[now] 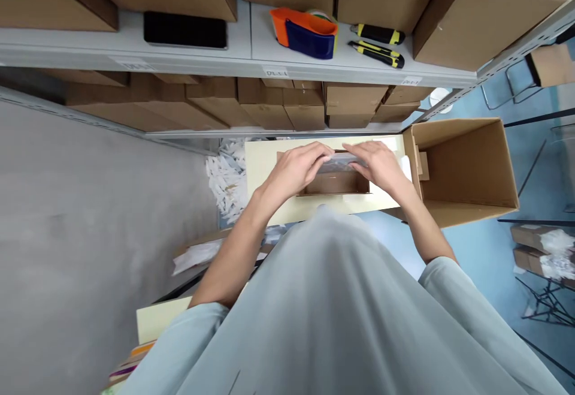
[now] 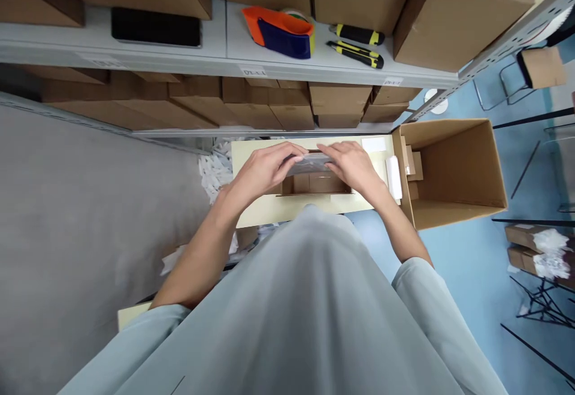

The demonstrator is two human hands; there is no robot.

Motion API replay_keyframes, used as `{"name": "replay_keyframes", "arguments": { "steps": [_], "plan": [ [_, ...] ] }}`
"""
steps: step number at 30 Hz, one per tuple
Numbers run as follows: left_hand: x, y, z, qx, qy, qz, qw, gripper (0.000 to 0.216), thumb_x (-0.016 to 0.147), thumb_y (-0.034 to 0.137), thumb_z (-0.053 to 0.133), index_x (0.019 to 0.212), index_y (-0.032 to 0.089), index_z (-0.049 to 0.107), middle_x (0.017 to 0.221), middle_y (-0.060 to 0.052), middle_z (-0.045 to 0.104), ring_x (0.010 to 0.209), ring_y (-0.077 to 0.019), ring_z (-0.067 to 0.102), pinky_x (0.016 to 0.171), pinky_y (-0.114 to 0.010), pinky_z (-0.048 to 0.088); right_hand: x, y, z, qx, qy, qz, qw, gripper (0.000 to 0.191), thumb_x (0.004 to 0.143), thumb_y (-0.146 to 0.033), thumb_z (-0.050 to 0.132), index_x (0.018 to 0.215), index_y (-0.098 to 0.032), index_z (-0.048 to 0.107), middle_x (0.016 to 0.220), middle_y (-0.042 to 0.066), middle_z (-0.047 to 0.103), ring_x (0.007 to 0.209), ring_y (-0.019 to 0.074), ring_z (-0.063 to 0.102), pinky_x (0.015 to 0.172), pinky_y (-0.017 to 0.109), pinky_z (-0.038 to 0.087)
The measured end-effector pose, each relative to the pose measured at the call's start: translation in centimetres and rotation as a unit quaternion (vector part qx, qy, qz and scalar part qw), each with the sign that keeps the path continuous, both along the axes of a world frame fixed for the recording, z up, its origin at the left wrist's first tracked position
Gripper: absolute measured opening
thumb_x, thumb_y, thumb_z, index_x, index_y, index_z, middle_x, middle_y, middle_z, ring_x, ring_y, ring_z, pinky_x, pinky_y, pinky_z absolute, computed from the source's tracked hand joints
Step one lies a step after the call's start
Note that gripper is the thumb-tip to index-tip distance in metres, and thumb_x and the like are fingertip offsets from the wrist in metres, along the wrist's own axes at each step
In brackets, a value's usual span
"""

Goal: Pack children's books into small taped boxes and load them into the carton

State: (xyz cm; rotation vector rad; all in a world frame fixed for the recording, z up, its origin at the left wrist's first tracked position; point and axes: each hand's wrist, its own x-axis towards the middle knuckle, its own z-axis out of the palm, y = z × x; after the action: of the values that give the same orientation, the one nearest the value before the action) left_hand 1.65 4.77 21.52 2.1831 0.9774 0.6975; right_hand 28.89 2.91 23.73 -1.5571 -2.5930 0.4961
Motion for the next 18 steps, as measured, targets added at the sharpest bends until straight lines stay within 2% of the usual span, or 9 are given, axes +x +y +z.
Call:
{"name": "replay_keyframes", "arguments": {
  "steps": [3, 6, 12, 15, 18],
  "plan": [
    [1.3, 0.2, -2.2, -0.014, 0.023, -0.011, 1.0, 0.034, 0.119, 0.043, 0.047, 0.121, 0.024, 0.075, 0.126, -0.009, 0.083, 0.111, -0.0244, 0.08, 0.097, -0.035, 0.059, 0.5, -0.5, -1.5, -0.051, -0.063, -0.008, 0.997, 0.043, 0.116, -0.024, 0.056, 0.158, -0.024, 0.067, 0.131, 0.013, 0.084, 0.117, 0.0302, 0.078, 0.105, 0.042, 0.055],
    [1.6, 0.8, -5.5, -0.05, 0.082, -0.006, 0.995, 0.033, 0.116, 0.039, 0.049, 0.121, 0.023, 0.077, 0.122, -0.01, 0.084, 0.108, -0.0276, 0.08, 0.095, -0.037, 0.059, -0.1, -0.1, -3.5, -0.095, -0.119, 0.005, 0.988, 0.039, 0.118, -0.026, 0.052, 0.153, -0.022, 0.069, 0.13, 0.014, 0.084, 0.111, 0.0285, 0.08, 0.101, 0.039, 0.054],
    [1.5, 1.3, -12.0, -0.144, 0.235, 0.004, 0.961, 0.031, 0.11, 0.026, 0.052, 0.117, 0.021, 0.081, 0.102, -0.013, 0.085, 0.094, -0.0313, 0.08, 0.083, -0.036, 0.053, -2.8, 2.3, -9.2, -0.202, -0.182, 0.057, 0.961, 0.036, 0.114, -0.018, 0.052, 0.136, -0.01, 0.08, 0.13, 0.025, 0.084, 0.127, 0.0342, 0.08, 0.111, 0.045, 0.055],
    [2.2, 1.5, -14.3, -0.17, 0.272, -0.001, 0.947, 0.03, 0.108, 0.025, 0.054, 0.116, 0.021, 0.083, 0.102, -0.014, 0.085, 0.096, -0.0312, 0.079, 0.082, -0.035, 0.051, -4.0, 3.0, -11.6, -0.238, -0.199, 0.056, 0.949, 0.033, 0.109, -0.02, 0.062, 0.131, -0.007, 0.084, 0.13, 0.031, 0.082, 0.13, 0.0384, 0.08, 0.11, 0.047, 0.059],
    [3.5, 1.7, -16.1, -0.199, 0.296, -0.012, 0.934, 0.029, 0.106, 0.022, 0.057, 0.114, 0.021, 0.085, 0.11, -0.017, 0.086, 0.101, -0.0312, 0.08, 0.084, -0.035, 0.05, -4.8, 3.2, -13.1, -0.25, -0.206, 0.057, 0.944, 0.035, 0.106, -0.025, 0.07, 0.131, -0.006, 0.083, 0.129, 0.033, 0.081, 0.127, 0.0409, 0.081, 0.104, 0.048, 0.064]
  ]
}}
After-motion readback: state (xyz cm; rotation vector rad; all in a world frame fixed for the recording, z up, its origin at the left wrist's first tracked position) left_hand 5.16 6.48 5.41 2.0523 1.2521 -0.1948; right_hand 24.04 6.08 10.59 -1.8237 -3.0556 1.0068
